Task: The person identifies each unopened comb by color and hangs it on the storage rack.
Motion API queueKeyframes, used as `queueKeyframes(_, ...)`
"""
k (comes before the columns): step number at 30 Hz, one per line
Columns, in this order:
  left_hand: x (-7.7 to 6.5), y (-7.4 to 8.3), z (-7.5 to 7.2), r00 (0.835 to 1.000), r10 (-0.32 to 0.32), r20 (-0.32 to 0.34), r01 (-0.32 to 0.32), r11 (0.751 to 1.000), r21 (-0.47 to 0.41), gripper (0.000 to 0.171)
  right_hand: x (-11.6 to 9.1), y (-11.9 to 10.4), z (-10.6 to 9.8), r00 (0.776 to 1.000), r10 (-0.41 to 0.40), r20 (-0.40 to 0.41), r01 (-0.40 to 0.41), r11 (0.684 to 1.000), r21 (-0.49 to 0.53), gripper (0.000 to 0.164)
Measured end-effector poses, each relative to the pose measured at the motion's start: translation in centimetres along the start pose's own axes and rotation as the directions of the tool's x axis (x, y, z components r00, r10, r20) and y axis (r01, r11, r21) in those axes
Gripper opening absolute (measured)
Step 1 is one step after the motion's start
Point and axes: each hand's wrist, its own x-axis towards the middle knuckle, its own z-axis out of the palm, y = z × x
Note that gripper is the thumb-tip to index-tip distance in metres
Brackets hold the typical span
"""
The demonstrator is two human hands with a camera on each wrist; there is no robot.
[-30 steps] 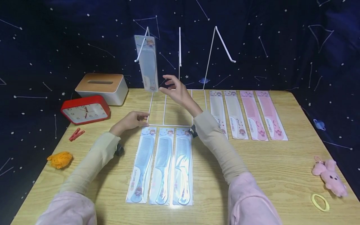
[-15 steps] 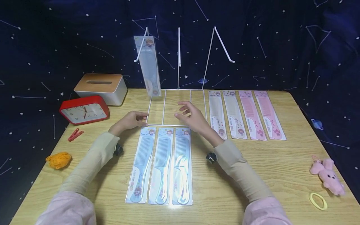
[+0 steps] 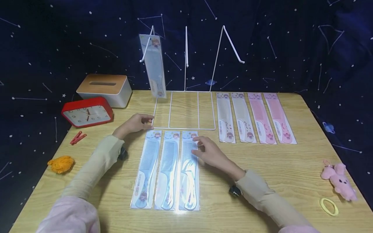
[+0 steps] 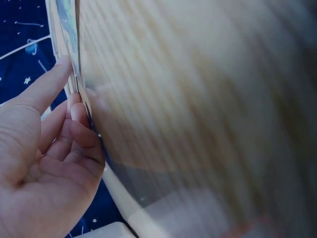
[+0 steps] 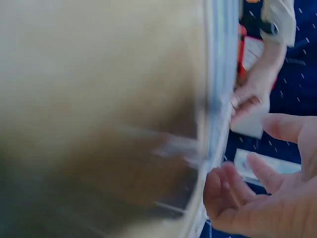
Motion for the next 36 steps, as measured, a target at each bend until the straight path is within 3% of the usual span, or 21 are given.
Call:
queueKeyframes(6,0.2,-0.1,0.0,1.000,0.001,0.000,-0.001,1.000,-0.001,0.058,-1.6,0.1,1.7,1.000,-0.016,0.023,0.019,0.988,-0.156,0.044)
queueKeyframes(13,0.3,-0.2,-0.1,1.000,0.004,-0.010,-0.004,1.000,0.006,0.058,-1.8,-1.4,2.5,0.996,0.007,0.087,0.024,0.935,-0.354,0.067)
queueKeyframes(19,0.4,-0.2,0.0,1.000,0.000,-0.004,0.000,1.000,-0.001,0.058,-1.9,-1.9,3.0,0.992,0.045,0.114,0.011,0.895,-0.445,0.079)
queueKeyframes(27,0.3,-0.2,0.1,1.000,0.002,-0.006,-0.002,1.000,-0.008,0.057,-2.5,-2.2,2.6,0.980,0.150,0.133,-0.101,0.943,-0.316,0.080)
queueKeyframes(36,0.2,-0.2,-0.1,1.000,0.004,0.001,-0.004,1.000,0.006,0.058,-2.9,-1.6,2.2,0.986,0.142,0.091,-0.117,0.965,-0.235,0.088)
